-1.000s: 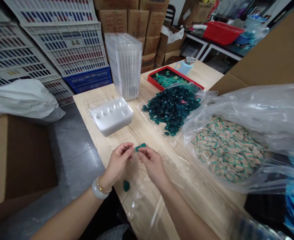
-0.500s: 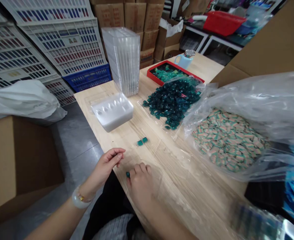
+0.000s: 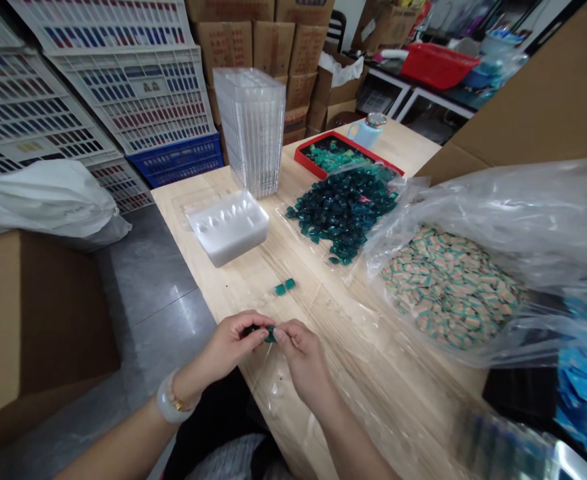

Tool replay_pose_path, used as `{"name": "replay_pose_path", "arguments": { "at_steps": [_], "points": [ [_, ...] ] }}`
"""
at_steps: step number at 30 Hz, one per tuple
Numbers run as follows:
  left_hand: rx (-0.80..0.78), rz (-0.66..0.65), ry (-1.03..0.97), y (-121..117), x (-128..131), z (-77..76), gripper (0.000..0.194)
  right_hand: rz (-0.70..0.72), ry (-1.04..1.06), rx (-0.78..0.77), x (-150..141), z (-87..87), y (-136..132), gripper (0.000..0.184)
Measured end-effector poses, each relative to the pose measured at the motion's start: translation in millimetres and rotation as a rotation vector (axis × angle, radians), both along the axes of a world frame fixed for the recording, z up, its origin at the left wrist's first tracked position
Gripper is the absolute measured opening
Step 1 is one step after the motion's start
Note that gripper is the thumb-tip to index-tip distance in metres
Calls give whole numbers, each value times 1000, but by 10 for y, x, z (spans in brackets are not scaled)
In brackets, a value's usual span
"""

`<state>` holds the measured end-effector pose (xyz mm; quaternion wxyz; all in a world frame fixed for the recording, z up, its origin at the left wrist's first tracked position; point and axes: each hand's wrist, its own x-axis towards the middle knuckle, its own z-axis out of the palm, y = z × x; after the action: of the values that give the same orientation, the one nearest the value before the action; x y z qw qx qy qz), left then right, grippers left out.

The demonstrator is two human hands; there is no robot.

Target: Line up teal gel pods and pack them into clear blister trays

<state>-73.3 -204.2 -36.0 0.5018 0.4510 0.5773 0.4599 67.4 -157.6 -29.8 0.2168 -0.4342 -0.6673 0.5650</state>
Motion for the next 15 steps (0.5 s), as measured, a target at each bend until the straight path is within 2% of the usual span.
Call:
{"name": "replay_pose_path", "arguments": {
  "at_steps": [3,6,10,15],
  "points": [
    [32,14,64,-15,19,-26,17,-61,-2,-109,-15,-20,-17,31],
    [-13,86,21,-15,68,-56,16,-121,14,-82,-22,-19,-49,30],
    [-49,194,-22,-2,126,-81,18,-66,23,158,14,2,-81,17],
    [140,152,160,0,161,-57,18,-18,-178,473,64,48,-69,17]
  ]
}}
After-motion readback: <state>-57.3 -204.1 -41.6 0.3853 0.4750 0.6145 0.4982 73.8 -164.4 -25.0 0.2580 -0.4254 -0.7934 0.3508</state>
